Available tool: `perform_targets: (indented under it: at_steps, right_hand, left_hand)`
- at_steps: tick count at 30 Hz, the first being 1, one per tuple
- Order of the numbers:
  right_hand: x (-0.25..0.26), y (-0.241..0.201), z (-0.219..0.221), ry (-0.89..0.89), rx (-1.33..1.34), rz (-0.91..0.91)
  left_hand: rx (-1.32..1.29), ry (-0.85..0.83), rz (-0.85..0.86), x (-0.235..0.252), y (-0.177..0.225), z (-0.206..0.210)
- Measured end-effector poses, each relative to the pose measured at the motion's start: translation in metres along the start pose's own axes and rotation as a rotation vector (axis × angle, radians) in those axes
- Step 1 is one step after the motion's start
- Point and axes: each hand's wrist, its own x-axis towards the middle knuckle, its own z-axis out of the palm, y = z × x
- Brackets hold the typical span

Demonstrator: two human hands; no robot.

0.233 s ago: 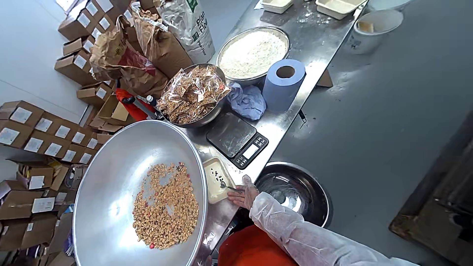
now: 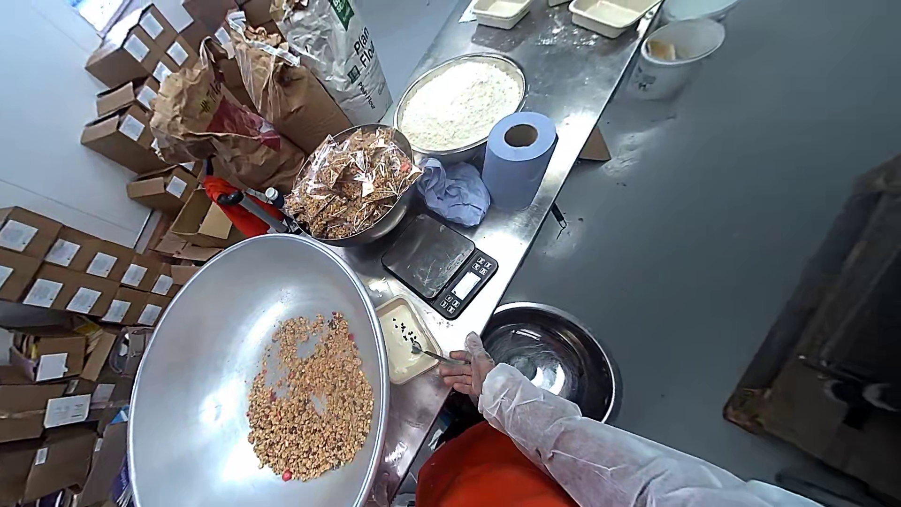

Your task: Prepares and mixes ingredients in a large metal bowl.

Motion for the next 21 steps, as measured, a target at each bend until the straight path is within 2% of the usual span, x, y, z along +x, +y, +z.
perform_targets:
  at_steps: [1, 2, 3, 4, 5, 8, 9, 10, 13, 15, 16, 17, 19, 21]
  right_hand:
    - [-0.001, 0.006, -0.007, 0.020, -0.010, -0.001]
    - [-0.002, 0.013, -0.014, 0.036, -0.015, 0.005]
    - [-0.003, 0.021, -0.020, 0.044, -0.018, 0.015]
    - [-0.005, 0.028, -0.025, 0.053, -0.028, 0.026]
    - [-0.011, 0.033, -0.028, 0.067, -0.047, 0.040]
    - [-0.035, 0.042, -0.027, 0.123, -0.166, 0.091]
    - [-0.041, 0.043, -0.026, 0.129, -0.238, 0.110]
    - [-0.045, 0.044, -0.025, 0.114, -0.336, 0.131]
    - [-0.057, 0.045, -0.018, -0.053, -0.673, 0.106]
    - [-0.069, 0.050, -0.011, -0.199, -0.772, -0.006]
    - [-0.073, 0.055, -0.010, -0.249, -0.768, -0.087]
    - [-0.078, 0.057, -0.009, -0.298, -0.787, -0.176]
    - [-0.086, 0.052, -0.012, -0.409, -0.948, -0.429]
    - [-0.084, 0.045, -0.020, -0.423, -1.025, -0.625]
  left_hand:
    - [-0.158, -0.292, -0.149, 0.006, 0.012, -0.038]
    - [-0.244, -0.405, -0.233, 0.013, 0.013, -0.049]
    - [-0.215, -0.426, -0.237, 0.018, 0.006, -0.037]
    - [-0.152, -0.339, -0.184, 0.021, -0.011, -0.003]
    - [-0.138, -0.093, -0.102, 0.027, -0.037, 0.052]
    - [-0.181, 0.162, -0.067, 0.062, -0.101, 0.151]
    - [-0.212, 0.176, -0.103, 0.065, -0.102, 0.156]
    - [-0.209, 0.077, -0.145, 0.062, -0.090, 0.137]
    - [-0.184, 0.135, 0.110, 0.043, -0.070, 0.113]
    - [-0.293, 0.270, 0.435, 0.037, -0.070, 0.121]
    - [-0.428, 0.282, 0.556, 0.034, -0.062, 0.122]
    - [-0.604, 0.196, 0.601, 0.031, -0.051, 0.118]
    - [-0.996, -0.113, 0.537, 0.026, -0.027, 0.102]
    - [-1.319, -0.332, 0.504, 0.030, -0.011, 0.091]
